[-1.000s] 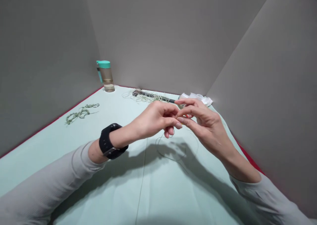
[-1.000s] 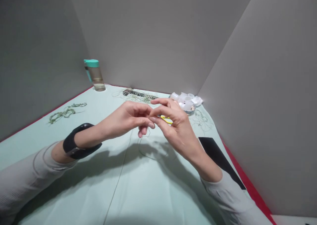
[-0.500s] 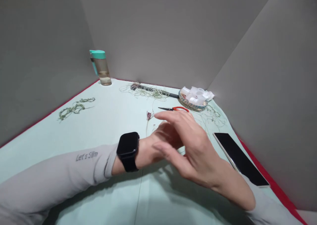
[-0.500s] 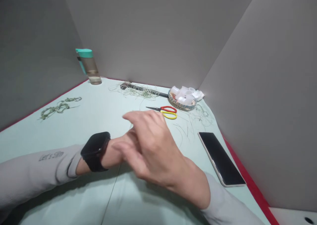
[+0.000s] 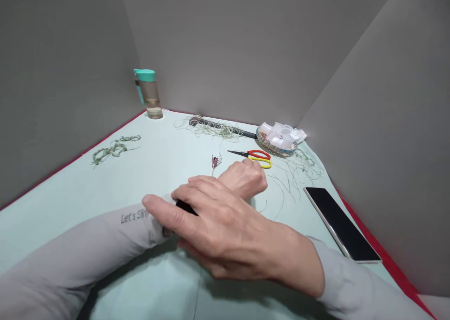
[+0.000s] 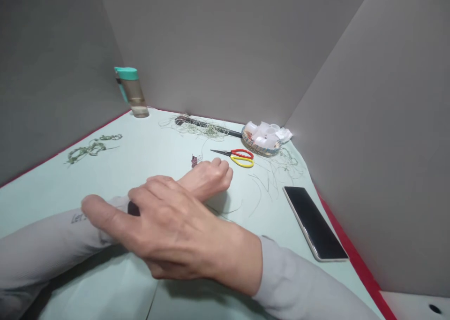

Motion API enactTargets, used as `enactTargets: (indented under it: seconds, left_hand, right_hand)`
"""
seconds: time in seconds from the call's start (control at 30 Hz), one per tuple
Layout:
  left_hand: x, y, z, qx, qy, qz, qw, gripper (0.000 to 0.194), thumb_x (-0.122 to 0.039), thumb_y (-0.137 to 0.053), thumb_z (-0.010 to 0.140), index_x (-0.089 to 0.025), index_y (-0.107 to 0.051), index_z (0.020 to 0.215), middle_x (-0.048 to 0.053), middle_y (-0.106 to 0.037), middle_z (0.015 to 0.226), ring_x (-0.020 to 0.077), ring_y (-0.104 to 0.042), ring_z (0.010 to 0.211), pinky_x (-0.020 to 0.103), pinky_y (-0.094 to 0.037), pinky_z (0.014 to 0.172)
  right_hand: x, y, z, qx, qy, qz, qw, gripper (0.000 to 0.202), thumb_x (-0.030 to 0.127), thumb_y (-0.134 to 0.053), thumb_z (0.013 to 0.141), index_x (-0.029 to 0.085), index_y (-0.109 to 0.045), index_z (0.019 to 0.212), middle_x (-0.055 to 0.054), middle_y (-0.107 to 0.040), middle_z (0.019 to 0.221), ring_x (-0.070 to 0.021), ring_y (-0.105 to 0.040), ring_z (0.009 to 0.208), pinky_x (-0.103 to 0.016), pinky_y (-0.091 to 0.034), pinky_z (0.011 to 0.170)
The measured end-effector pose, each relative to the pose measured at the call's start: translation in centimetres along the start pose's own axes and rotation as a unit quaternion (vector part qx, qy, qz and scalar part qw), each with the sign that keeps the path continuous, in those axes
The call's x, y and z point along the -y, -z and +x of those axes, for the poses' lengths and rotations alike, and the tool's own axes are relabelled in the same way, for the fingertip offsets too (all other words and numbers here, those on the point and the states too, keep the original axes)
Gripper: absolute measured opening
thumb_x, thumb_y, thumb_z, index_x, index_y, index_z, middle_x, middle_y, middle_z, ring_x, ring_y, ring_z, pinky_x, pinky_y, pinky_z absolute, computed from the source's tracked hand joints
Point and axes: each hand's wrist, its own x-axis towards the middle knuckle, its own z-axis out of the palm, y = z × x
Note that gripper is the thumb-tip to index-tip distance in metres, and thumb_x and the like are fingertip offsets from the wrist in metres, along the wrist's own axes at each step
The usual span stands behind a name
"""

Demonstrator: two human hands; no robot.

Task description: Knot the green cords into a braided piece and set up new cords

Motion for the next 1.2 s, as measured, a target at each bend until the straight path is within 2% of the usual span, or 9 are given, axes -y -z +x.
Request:
enactTargets:
  seconds: [0.17, 0.27, 0.33, 0.43, 0.53, 0.73, 0.93, 1.07, 1.2]
  left_hand:
    - [0.2, 2.0, 0.4, 0.028, -0.002, 0.051, 0.998, 0.014, -0.026, -0.073, 0.106, -0.015, -0.075, 0.115, 0.007, -0.078, 0.114, 0.0204, -0.077, 0.098, 0.035, -0.068, 0.080]
    - [0.5, 2.2, 0.5, 0.061, 0.013, 0.074, 0.995, 0.019, -0.032, -0.074, 0.106, -0.016, -0.074, 0.116, 0.007, -0.078, 0.111, 0.0194, -0.076, 0.092, 0.035, -0.068, 0.077]
    - [0.6, 2.3, 0.6, 0.077, 0.010, 0.080, 0.994, 0.019, -0.034, -0.074, 0.106, -0.016, -0.075, 0.114, 0.006, -0.078, 0.109, 0.0190, -0.076, 0.090, 0.035, -0.068, 0.078]
    - [0.6, 2.7, 0.8, 0.082, -0.003, 0.083, 0.993, 0.016, -0.031, -0.075, 0.105, -0.015, -0.075, 0.110, 0.005, -0.078, 0.106, 0.0195, -0.076, 0.091, 0.036, -0.068, 0.079]
    - [0.5, 2.9, 1.3, 0.074, 0.007, 0.089, 0.993, 0.014, -0.026, -0.076, 0.104, -0.013, -0.075, 0.110, 0.006, -0.078, 0.109, 0.0199, -0.077, 0.093, 0.035, -0.068, 0.078]
    - [0.6, 2.7, 1.3, 0.076, 0.025, 0.105, 0.991, 0.019, -0.029, -0.075, 0.105, -0.014, -0.074, 0.117, 0.008, -0.078, 0.115, 0.0202, -0.077, 0.095, 0.035, -0.069, 0.078]
    - [1.0, 2.0, 0.6, 0.090, 0.012, 0.100, 0.991, 0.021, -0.032, -0.075, 0.105, -0.015, -0.075, 0.117, 0.009, -0.078, 0.118, 0.0210, -0.077, 0.097, 0.037, -0.069, 0.081]
    - [1.0, 1.1, 0.8, 0.110, 0.012, 0.097, 0.989, 0.022, -0.033, -0.075, 0.105, -0.015, -0.074, 0.119, 0.009, -0.077, 0.119, 0.0216, -0.077, 0.099, 0.038, -0.069, 0.082]
    - [0.6, 0.5, 1.3, 0.124, 0.020, 0.095, 0.988, 0.023, -0.032, -0.076, 0.104, -0.014, -0.074, 0.120, 0.009, -0.077, 0.118, 0.0221, -0.077, 0.099, 0.038, -0.069, 0.082]
  right_hand:
    - [0.2, 0.1, -0.8, -0.027, 0.042, -0.011, 0.999, 0.062, 0.045, -0.070, 0.104, 0.027, -0.056, 0.162, -0.015, -0.072, 0.145, -0.0353, -0.065, 0.140, -0.052, -0.062, 0.106]
    - [-0.3, 0.5, -2.5, -0.075, 0.089, -0.020, 0.993, 0.059, 0.037, -0.060, 0.109, 0.012, -0.052, 0.161, -0.021, -0.068, 0.152, -0.0347, -0.062, 0.146, -0.054, -0.059, 0.113]
    - [-0.6, 0.5, -3.9, -0.157, 0.072, -0.015, 0.985, 0.052, 0.025, -0.060, 0.107, 0.007, -0.055, 0.155, -0.023, -0.073, 0.143, -0.0352, -0.067, 0.134, -0.055, -0.060, 0.108]
    - [-0.4, -0.2, -5.4, -0.247, 0.003, -0.002, 0.969, 0.041, 0.009, -0.061, 0.097, 0.014, -0.067, 0.137, -0.013, -0.079, 0.112, -0.0274, -0.068, 0.097, -0.046, -0.058, 0.083]
    - [0.3, -1.2, -5.8, -0.249, -0.015, 0.007, 0.968, 0.040, 0.006, -0.060, 0.096, 0.013, -0.068, 0.134, -0.011, -0.074, 0.103, -0.0231, -0.062, 0.089, -0.041, -0.054, 0.075]
    - [1.0, -2.7, -6.0, -0.235, -0.040, 0.059, 0.969, 0.053, 0.004, -0.061, 0.092, 0.008, -0.062, 0.145, -0.014, -0.069, 0.116, -0.0241, -0.063, 0.104, -0.042, -0.059, 0.087]
    - [1.0, -3.4, -6.6, -0.208, -0.063, 0.092, 0.972, 0.067, 0.005, -0.058, 0.090, 0.014, -0.054, 0.156, -0.015, -0.068, 0.121, -0.0270, -0.065, 0.105, -0.047, -0.061, 0.089]
    - [0.7, -3.8, -6.9, -0.194, -0.040, 0.064, 0.978, 0.075, 0.004, -0.055, 0.089, 0.015, -0.049, 0.163, -0.015, -0.071, 0.123, -0.0286, -0.066, 0.108, -0.047, -0.059, 0.089]
    - [0.5, -4.1, -6.7, -0.211, -0.009, 0.015, 0.977, 0.069, 0.002, -0.053, 0.086, 0.010, -0.055, 0.155, -0.012, -0.076, 0.115, -0.0257, -0.065, 0.096, -0.044, -0.054, 0.080]
